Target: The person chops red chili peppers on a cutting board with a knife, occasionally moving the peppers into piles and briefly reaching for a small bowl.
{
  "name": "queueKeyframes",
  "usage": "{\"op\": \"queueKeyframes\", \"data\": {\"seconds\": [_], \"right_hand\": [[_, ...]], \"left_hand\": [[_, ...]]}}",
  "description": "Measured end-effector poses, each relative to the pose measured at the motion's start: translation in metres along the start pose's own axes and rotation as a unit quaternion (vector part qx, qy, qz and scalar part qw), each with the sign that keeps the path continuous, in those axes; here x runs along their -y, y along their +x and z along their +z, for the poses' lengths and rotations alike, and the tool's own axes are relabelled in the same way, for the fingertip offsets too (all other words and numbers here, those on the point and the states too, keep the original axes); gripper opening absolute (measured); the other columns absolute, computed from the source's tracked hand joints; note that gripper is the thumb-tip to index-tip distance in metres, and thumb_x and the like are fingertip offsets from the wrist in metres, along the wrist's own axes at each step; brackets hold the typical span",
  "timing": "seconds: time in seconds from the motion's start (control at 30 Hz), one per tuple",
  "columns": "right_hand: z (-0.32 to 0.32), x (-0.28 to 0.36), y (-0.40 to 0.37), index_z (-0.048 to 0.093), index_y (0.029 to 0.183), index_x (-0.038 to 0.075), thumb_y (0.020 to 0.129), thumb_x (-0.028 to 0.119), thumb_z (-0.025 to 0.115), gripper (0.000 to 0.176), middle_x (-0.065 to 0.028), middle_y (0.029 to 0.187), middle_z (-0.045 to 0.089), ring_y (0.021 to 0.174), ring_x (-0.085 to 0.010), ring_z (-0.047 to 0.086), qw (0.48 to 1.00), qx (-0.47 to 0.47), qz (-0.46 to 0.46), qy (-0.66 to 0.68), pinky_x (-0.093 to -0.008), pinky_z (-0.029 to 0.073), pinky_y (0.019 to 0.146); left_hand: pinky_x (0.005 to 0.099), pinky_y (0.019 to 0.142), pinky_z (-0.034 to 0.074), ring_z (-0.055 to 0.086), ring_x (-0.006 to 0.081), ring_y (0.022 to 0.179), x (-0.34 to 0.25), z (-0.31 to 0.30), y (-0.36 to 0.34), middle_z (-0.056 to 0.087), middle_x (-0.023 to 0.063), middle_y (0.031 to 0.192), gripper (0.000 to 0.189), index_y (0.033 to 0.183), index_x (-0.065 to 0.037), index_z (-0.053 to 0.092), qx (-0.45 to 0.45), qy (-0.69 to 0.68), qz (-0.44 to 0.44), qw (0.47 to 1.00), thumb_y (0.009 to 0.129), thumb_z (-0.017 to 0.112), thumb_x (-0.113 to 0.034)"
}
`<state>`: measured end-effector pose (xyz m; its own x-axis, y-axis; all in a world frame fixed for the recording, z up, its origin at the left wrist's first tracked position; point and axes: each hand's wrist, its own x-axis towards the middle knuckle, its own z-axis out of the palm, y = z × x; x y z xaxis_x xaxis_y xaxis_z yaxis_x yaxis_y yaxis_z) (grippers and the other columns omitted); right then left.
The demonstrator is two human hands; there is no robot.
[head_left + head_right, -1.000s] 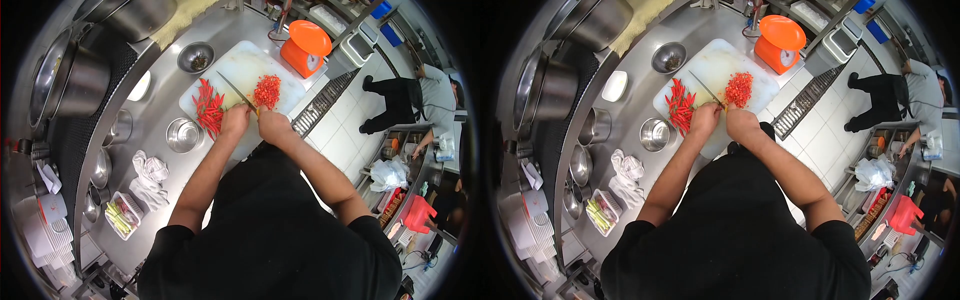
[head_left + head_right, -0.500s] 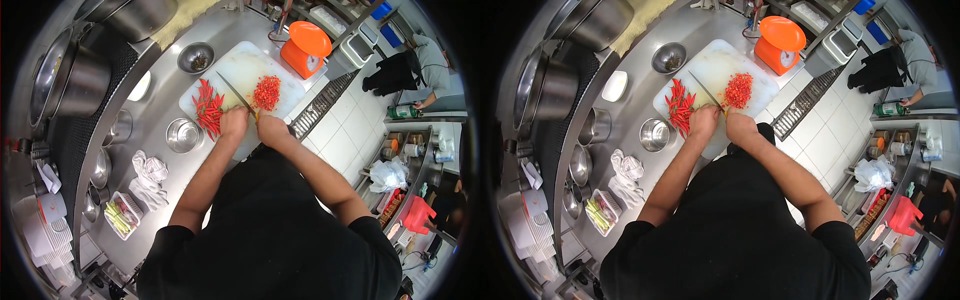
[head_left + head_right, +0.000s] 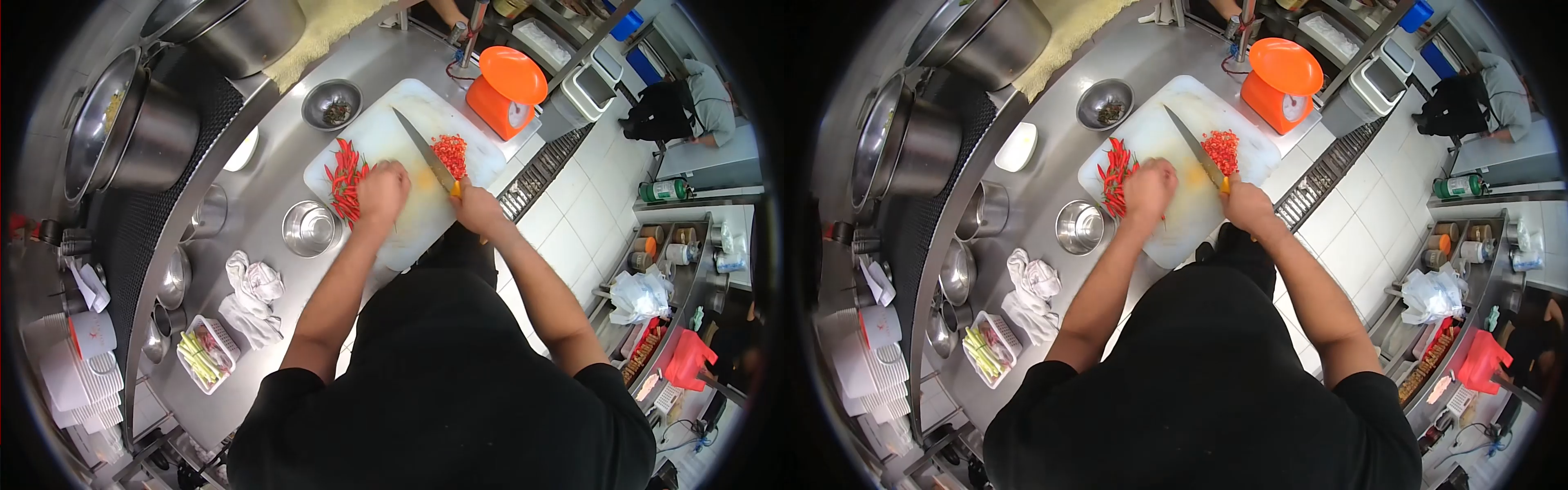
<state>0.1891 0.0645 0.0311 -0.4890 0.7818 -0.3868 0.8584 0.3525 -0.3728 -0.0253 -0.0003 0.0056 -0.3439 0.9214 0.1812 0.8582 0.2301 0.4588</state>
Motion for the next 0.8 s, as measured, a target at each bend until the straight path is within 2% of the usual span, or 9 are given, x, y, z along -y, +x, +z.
{"op": "queueKeyframes", "data": {"seconds": [0.1, 0.17, 0.3, 0.4, 0.5, 0.53, 0.6, 0.73, 0.8], "right_hand": [[-0.002, -0.003, 0.000, 0.052, 0.127, -0.005, 0.102, 0.030, 0.060, 0.044, -0.0266, 0.095, 0.074, 0.092, -0.0434, 0.074, 1.000, -0.009, -0.011, -0.021, -0.0532, 0.058, 0.083], [0.002, 0.001, -0.001, 0.052, 0.125, -0.005, 0.101, 0.029, 0.060, 0.042, -0.0253, 0.092, 0.075, 0.089, -0.0429, 0.074, 0.999, -0.024, -0.012, -0.034, -0.0531, 0.058, 0.081], [0.008, 0.009, 0.000, 0.051, 0.119, -0.002, 0.101, 0.027, 0.060, 0.035, -0.0231, 0.089, 0.075, 0.085, -0.0416, 0.075, 0.998, -0.033, -0.019, -0.049, -0.0525, 0.059, 0.078], [0.012, 0.012, -0.001, 0.050, 0.115, 0.000, 0.101, 0.025, 0.059, 0.031, -0.0224, 0.088, 0.075, 0.083, -0.0412, 0.075, 0.998, -0.046, -0.011, -0.042, -0.0521, 0.059, 0.076], [0.015, 0.013, -0.003, 0.050, 0.114, 0.000, 0.101, 0.025, 0.058, 0.029, -0.0228, 0.088, 0.075, 0.083, -0.0413, 0.075, 0.998, -0.048, -0.008, -0.040, -0.0524, 0.059, 0.075], [0.016, 0.013, -0.003, 0.050, 0.113, 0.000, 0.102, 0.025, 0.058, 0.029, -0.0230, 0.088, 0.075, 0.083, -0.0415, 0.075, 0.998, -0.048, -0.008, -0.041, -0.0526, 0.059, 0.075], [0.017, 0.013, -0.003, 0.050, 0.113, 0.000, 0.102, 0.024, 0.058, 0.028, -0.0235, 0.088, 0.075, 0.084, -0.0419, 0.075, 0.998, -0.046, -0.012, -0.041, -0.0529, 0.059, 0.075], [0.015, 0.012, -0.001, 0.050, 0.112, 0.000, 0.101, 0.024, 0.058, 0.027, -0.0240, 0.089, 0.075, 0.085, -0.0424, 0.075, 0.998, -0.045, -0.013, -0.036, -0.0532, 0.059, 0.077], [0.014, 0.014, -0.002, 0.050, 0.112, 0.000, 0.101, 0.024, 0.058, 0.028, -0.0240, 0.090, 0.075, 0.086, -0.0423, 0.075, 0.998, -0.045, -0.012, -0.033, -0.0531, 0.058, 0.078]], "left_hand": [[0.0493, 0.071, 0.059, 0.073, 0.0347, 0.081, 0.039, -0.025, 0.053, 0.075, 0.0097, 0.091, 0.009, 0.087, -0.016, 0.074, -0.077, -0.003, -0.079, 0.994, 0.089, 0.069, -0.022], [0.0463, 0.077, 0.059, 0.075, 0.0317, 0.086, 0.049, -0.059, 0.083, 0.077, 0.0081, 0.091, 0.012, 0.093, -0.015, 0.076, -0.079, 0.017, -0.134, 0.988, 0.091, 0.068, -0.024], [0.0465, 0.081, 0.059, 0.075, 0.0340, 0.090, 0.106, -0.054, 0.118, 0.078, 0.0103, 0.096, 0.017, 0.100, -0.015, 0.078, -0.118, 0.065, -0.045, 0.990, 0.091, 0.066, -0.023], [0.0459, 0.083, 0.060, 0.075, 0.0343, 0.092, 0.090, -0.058, 0.106, 0.078, 0.0116, 0.102, 0.018, 0.102, -0.015, 0.079, -0.053, 0.071, -0.075, 0.993, 0.091, 0.066, -0.022], [0.0458, 0.085, 0.059, 0.074, 0.0341, 0.095, 0.048, -0.067, 0.077, 0.078, 0.0121, 0.103, 0.017, 0.100, -0.013, 0.078, 0.103, 0.105, -0.101, 0.984, 0.091, 0.067, -0.021], [0.0467, 0.085, 0.059, 0.074, 0.0348, 0.096, 0.047, -0.059, 0.068, 0.077, 0.0129, 0.105, 0.017, 0.100, -0.013, 0.078, 0.123, 0.102, -0.079, 0.984, 0.091, 0.065, -0.020], [0.0486, 0.086, 0.058, 0.073, 0.0362, 0.099, 0.045, -0.044, 0.051, 0.076, 0.0144, 0.110, 0.018, 0.099, -0.012, 0.078, 0.160, 0.094, -0.040, 0.982, 0.091, 0.063, -0.017], [0.0490, 0.090, 0.059, 0.073, 0.0379, 0.102, 0.043, -0.031, 0.042, 0.075, 0.0203, 0.110, 0.022, 0.103, -0.005, 0.076, 0.184, 0.132, -0.075, 0.971, 0.091, 0.063, -0.017], [0.0491, 0.087, 0.059, 0.074, 0.0371, 0.098, 0.047, -0.025, 0.042, 0.076, 0.0187, 0.105, 0.023, 0.104, -0.005, 0.074, 0.173, 0.137, -0.074, 0.972, 0.090, 0.068, -0.022]]}}
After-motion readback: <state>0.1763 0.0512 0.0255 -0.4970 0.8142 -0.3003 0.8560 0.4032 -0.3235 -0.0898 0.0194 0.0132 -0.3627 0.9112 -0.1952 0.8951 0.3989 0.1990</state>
